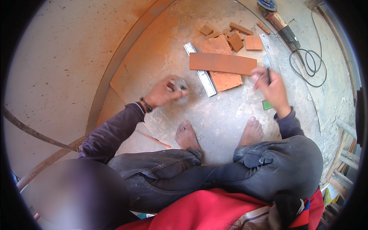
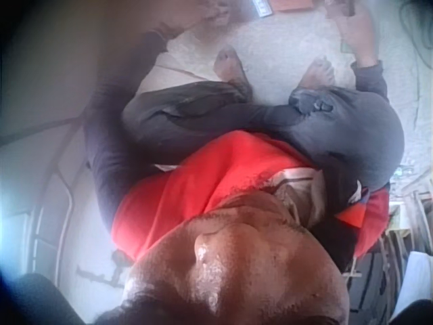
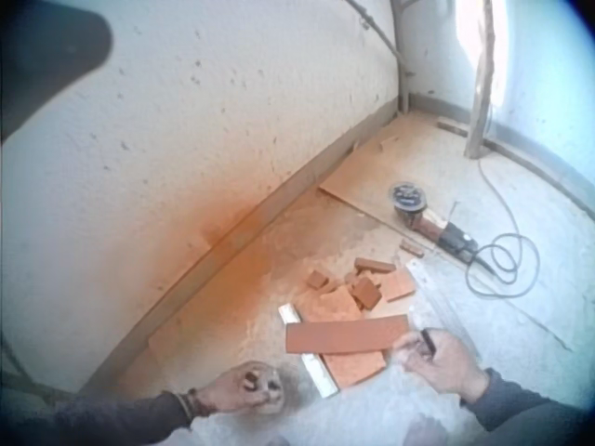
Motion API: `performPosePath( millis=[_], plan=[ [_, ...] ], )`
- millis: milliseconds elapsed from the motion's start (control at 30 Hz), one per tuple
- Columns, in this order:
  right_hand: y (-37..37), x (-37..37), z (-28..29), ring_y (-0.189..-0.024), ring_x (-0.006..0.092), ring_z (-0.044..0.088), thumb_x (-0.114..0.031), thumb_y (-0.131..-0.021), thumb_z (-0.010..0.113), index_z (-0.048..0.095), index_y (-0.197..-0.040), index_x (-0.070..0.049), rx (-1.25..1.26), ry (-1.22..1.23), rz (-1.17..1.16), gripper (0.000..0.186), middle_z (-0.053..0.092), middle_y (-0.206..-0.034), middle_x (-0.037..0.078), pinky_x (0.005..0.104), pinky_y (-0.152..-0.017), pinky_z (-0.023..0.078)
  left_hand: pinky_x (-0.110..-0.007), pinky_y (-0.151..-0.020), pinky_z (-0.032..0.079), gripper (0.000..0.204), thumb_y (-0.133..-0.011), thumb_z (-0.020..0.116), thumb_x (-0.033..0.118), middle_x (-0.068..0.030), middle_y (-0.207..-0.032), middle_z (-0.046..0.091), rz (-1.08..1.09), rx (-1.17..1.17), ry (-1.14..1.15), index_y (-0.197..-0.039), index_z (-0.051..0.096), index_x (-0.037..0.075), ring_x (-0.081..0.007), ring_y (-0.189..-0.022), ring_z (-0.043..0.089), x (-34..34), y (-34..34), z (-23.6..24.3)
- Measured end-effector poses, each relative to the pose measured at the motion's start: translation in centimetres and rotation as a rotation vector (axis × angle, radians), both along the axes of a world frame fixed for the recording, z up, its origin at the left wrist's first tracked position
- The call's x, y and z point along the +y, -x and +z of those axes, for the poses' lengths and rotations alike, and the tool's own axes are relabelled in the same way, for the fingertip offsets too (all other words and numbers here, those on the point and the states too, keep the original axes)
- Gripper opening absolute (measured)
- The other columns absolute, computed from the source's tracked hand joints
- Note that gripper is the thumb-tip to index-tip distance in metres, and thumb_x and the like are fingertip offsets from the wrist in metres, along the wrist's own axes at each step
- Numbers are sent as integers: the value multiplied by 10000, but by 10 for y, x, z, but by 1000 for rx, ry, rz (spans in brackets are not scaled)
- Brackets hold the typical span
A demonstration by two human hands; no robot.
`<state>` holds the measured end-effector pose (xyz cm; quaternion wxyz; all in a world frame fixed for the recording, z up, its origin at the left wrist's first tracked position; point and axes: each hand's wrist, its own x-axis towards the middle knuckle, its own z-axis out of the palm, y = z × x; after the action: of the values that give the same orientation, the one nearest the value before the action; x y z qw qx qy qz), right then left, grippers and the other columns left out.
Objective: The person measures and marks a brick using a ruler and pen, then cuts it using an angle grinder.
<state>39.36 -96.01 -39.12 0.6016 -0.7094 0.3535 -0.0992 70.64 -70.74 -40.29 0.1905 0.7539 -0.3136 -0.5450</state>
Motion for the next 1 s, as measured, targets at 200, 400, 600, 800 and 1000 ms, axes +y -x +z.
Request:
performPosePath(
  millis=[200,400,600,800,1000],
  plan=[
    [-17,81,-11,-988,185,651,-389,-812,855,514,-1405,-9,-108,-327,429,782,641,-1219,125,341,-894,551,-416,-1032,526,557,-976,713,244,-102,-1282,560,304,881,-96,-1408,377,138,-219,-1234,588,-12,92,17],
    [-25,70,-4,-1016,262,665,-427,-701,891,542,-1353,10,-51,-185,490,859,675,-1118,173,389,-906,530,-398,-1073,492,475,-997,686,291,-76,-1273,555,280,923,-102,-1343,429,91,-176,-1189,586,-35,91,28],
    [-23,34,0,-930,305,676,-397,-625,878,646,-1187,29,70,-15,579,743,692,-1001,189,390,-870,521,-292,-866,552,324,-1045,593,382,-6,-1032,646,110,438,57,-1134,615,72,-102,-960,620,-38,89,-3],
    [13,-26,-5,-913,320,667,-348,-596,852,678,-1163,1,112,375,506,688,688,-1006,182,379,-863,518,-291,-831,541,348,-1095,479,372,-13,-993,633,256,300,286,-1119,609,50,-100,-921,612,-49,35,-18],
    [20,-80,7,-997,362,661,-331,-564,828,687,-1137,26,314,410,490,690,685,-1063,211,390,-911,512,-288,-802,545,367,-1096,479,362,-30,-953,631,302,-47,192,-1060,615,24,-110,-874,619,-48,0,-40]
  ],
)
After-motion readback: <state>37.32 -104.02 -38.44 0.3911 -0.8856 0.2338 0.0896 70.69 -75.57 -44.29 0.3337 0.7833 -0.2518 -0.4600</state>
